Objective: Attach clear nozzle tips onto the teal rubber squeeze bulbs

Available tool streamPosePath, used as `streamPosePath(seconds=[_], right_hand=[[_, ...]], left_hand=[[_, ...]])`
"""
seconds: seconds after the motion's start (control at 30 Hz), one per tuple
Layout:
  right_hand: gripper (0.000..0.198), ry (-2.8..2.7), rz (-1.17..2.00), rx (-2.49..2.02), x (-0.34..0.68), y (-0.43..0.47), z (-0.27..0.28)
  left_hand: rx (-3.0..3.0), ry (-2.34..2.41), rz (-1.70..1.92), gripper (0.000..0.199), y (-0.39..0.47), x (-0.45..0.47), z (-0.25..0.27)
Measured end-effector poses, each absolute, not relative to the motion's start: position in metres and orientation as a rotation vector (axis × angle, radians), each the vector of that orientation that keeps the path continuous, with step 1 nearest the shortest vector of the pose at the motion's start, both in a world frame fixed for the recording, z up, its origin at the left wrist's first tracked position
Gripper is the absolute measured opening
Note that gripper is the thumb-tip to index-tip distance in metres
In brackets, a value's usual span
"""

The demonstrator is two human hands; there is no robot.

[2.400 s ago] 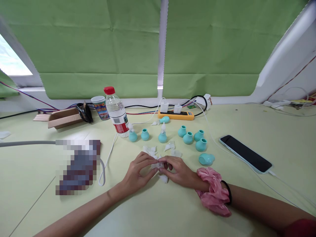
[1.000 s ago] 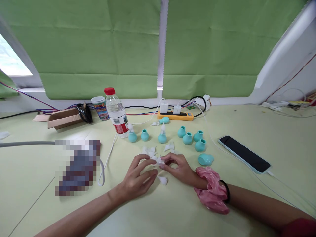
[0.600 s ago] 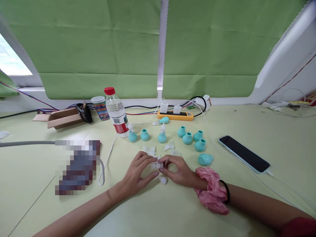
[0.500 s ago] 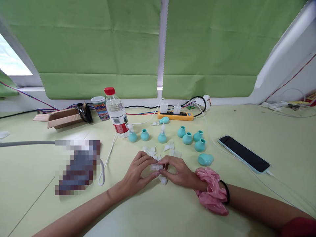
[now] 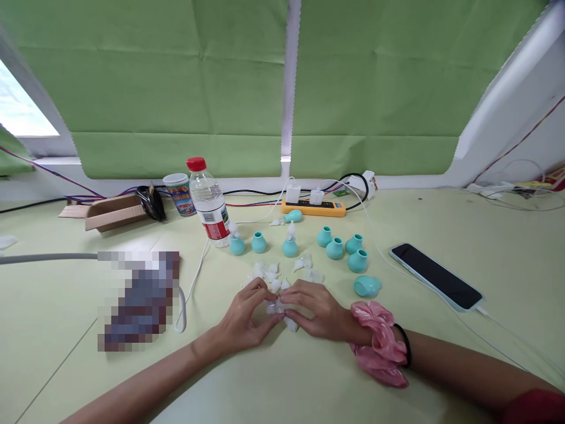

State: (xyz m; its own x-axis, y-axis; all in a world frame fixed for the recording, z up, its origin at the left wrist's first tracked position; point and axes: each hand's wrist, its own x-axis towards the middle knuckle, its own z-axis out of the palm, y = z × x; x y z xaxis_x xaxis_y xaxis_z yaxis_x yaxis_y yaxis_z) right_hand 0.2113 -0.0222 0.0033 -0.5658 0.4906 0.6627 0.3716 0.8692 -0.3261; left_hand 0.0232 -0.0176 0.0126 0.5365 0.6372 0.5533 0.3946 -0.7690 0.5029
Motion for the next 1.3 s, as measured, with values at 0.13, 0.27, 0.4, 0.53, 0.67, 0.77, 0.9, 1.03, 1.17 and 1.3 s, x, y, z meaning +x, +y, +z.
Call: streamPosePath(seconds=[0.13,0.27,0.4,0.53,0.67,0.77,0.9,1.03,1.17,1.3], right_hand=[[0.029,-2.199,0.093,-0.8,0.215,-0.02,0.019],[0.023,-2.192,-0.123,-1.006,0.231,-0.006,0.045],[0.028,-2.242,-0.387,-1.452,0.257,0.013,0.07],[0.032,-2.297,-0.543,-1.935,0.275,0.026,0.072],[0.02,-2.43,-0.434,-2.025,0.277,0.032,0.065],[0.015,-2.444,-0.33,-1.955,0.275,0.03,0.068],[0.012,-2.338,-0.11,-1.699,0.269,0.019,0.082],[0.018,-2.254,0.578,-1.161,0.256,0.003,0.085],[0.028,-1.923,1.288,-0.933,0.239,-0.005,0.073],[0.025,-1.795,1.262,-0.985,0.23,-0.005,0.058]], left_hand=[[2.388,1.017,1.183,0.012,-0.016,0.024,0.013],[2.372,1.029,1.218,0.009,-0.014,0.025,0.01],[2.375,1.012,1.174,0.008,-0.013,0.023,0.008],[2.359,1.052,1.171,0.017,-0.015,0.021,0.009],[2.336,1.124,1.232,0.021,-0.017,0.02,0.009],[2.37,1.018,1.234,0.019,-0.016,0.02,0.008],[2.383,0.949,1.298,0.02,-0.013,0.021,0.007],[2.35,1.027,1.284,0.021,-0.013,0.021,0.009],[2.307,1.044,1.276,0.016,-0.015,0.022,0.016],[2.228,1.1,1.225,0.016,-0.017,0.024,0.018]])
